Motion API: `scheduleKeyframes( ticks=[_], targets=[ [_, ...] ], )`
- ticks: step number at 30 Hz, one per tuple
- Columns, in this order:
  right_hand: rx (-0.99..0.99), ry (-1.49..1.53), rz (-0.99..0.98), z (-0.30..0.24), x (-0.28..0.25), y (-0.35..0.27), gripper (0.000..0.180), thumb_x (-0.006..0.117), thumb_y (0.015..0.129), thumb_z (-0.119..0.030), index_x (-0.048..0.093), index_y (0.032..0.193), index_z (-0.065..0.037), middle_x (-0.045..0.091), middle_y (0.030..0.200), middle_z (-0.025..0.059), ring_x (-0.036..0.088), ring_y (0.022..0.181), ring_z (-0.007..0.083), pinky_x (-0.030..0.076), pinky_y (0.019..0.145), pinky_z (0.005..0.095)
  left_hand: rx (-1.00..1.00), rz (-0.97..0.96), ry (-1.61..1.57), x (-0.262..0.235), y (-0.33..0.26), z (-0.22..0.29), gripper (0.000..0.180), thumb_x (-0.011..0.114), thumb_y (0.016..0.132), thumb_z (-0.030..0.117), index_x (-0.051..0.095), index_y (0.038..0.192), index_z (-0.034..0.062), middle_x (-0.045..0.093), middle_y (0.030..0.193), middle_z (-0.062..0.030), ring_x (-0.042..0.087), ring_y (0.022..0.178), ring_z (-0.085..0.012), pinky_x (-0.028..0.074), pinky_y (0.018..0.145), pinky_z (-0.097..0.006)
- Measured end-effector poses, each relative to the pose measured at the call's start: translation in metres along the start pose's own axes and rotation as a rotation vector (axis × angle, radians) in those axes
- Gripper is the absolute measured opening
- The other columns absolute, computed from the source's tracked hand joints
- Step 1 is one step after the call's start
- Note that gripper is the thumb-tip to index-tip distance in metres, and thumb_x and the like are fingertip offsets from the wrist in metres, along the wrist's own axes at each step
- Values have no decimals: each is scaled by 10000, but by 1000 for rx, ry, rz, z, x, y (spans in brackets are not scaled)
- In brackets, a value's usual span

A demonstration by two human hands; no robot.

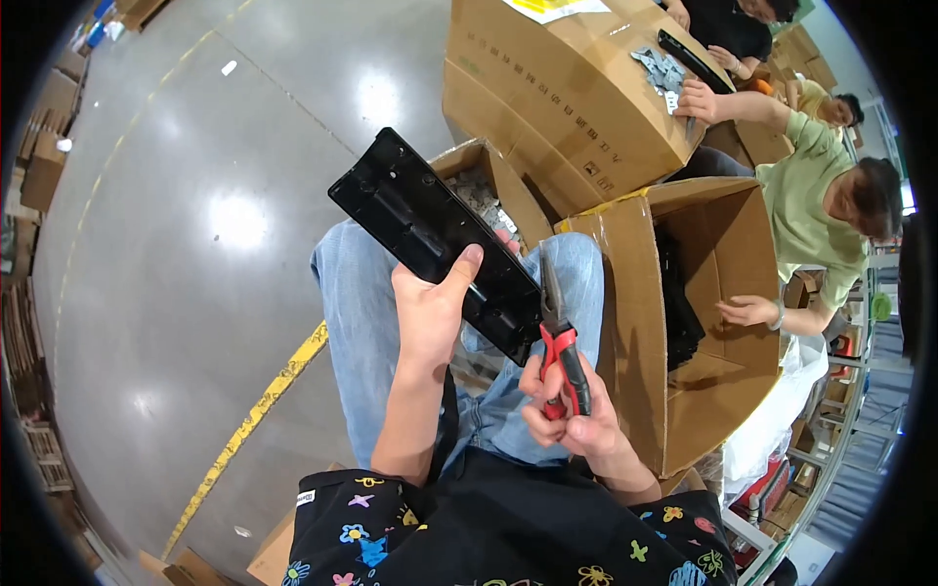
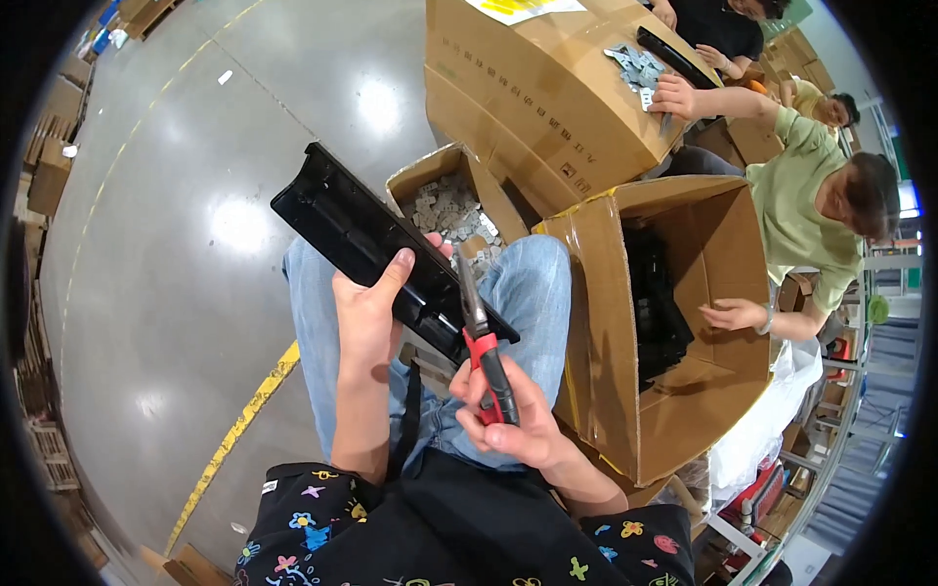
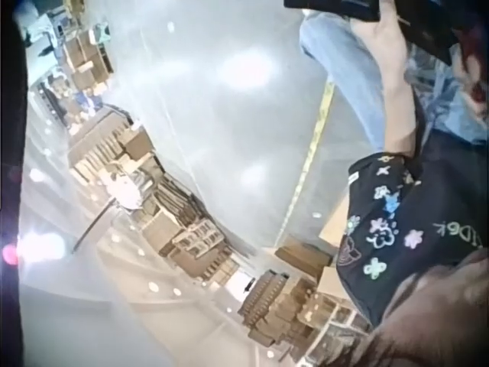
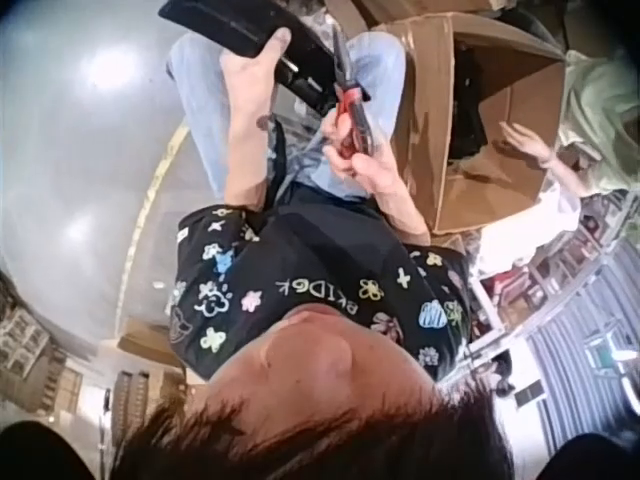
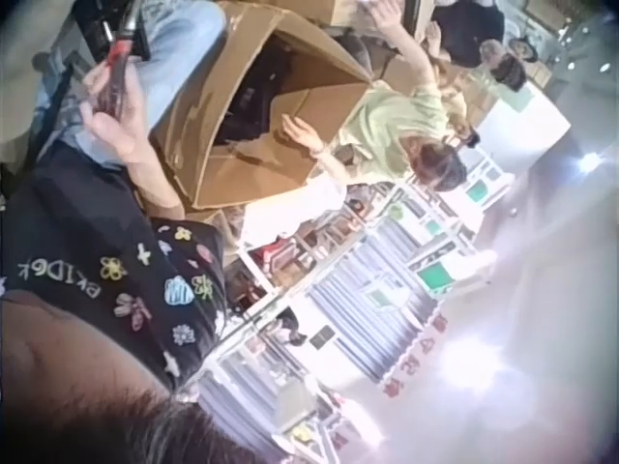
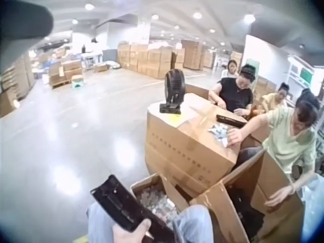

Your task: Trim and assemble plastic components using pliers in a factory setting.

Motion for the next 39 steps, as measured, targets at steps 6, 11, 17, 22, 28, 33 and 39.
scheduleKeyframes(
  ticks=[6, 11, 17, 22, 28, 33, 39],
  targets=[
    [-70, -169, -37, -8, 1, 0, 570, 756, 737, -305, 441, 1117, -20, 370, 1034, 105, 354, 614, 75, 299, 518, 218, 95, 93, 27, -16, 2, -6, 190, 556, 890, 31, 548, 1052, -67, 654, 957, -182, 650, 838, -238, 550, 765, -353],
    [-97, -285, -54, -9, 1, -1, 559, 747, 743, -275, 453, 1143, -18, 388, 1059, 119, 357, 618, 79, 310, 555, 223, 37, 54, -132, -19, 2, -12, 207, 580, 892, 71, 541, 1062, -42, 643, 927, -157, 643, 802, -240, 538, 744, -354],
    [-105, -227, -84, -11, 1, -8, 500, 723, 749, -210, 469, 1129, -9, 426, 1035, 126, 369, 610, 79, 321, 591, 235, 189, -132, -385, -13, -3, 2, 348, 595, 890, 87, 394, 1174, 69, 622, 894, -130, 627, 830, -248, 541, 761, -392],
    [-145, -390, -232, -13, 15, -10, 444, 737, 731, -169, 531, 1080, 14, 502, 968, 136, 447, 622, 120, 360, 603, 259, 238, -423, -743, -2, -8, 11, 251, 640, 865, 118, 433, 1008, 124, 613, 849, -83, 605, 832, -252, 533, 827, -427],
    [-236, -559, -333, -12, 30, -10, 407, 754, 737, -161, 560, 1041, 27, 589, 855, 90, 524, 617, 178, 411, 558, 286, 209, -817, -1052, 13, -16, 22, 159, 509, 934, 315, 516, 982, 163, 646, 960, 24, 553, 931, -255, 288, 1037, -532],
    [-262, -582, -317, -16, 30, -10, 389, 747, 738, -153, 563, 1038, 13, 593, 861, 88, 523, 603, 169, 407, 552, 279, 291, -839, -942, 21, -25, 35, 188, 510, 936, 319, 516, 994, 141, 652, 939, -20, 573, 943, -281, 303, 1024, -554],
    [-143, -491, -244, -6, 20, -13, 471, 784, 678, -206, 567, 1030, 17, 479, 888, 119, 409, 630, 144, 357, 567, 277, 311, -614, -713, 6, -17, 24, 230, 641, 867, 160, 483, 1003, 63, 637, 908, -157, 624, 875, -321, 494, 870, -494]
  ],
)
Point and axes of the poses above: each hand's wrist, its own y-axis towards the middle knuckle, its own x-axis out of the palm, z = x × y, the point moved 8 cm from there along y, towards the middle knuckle
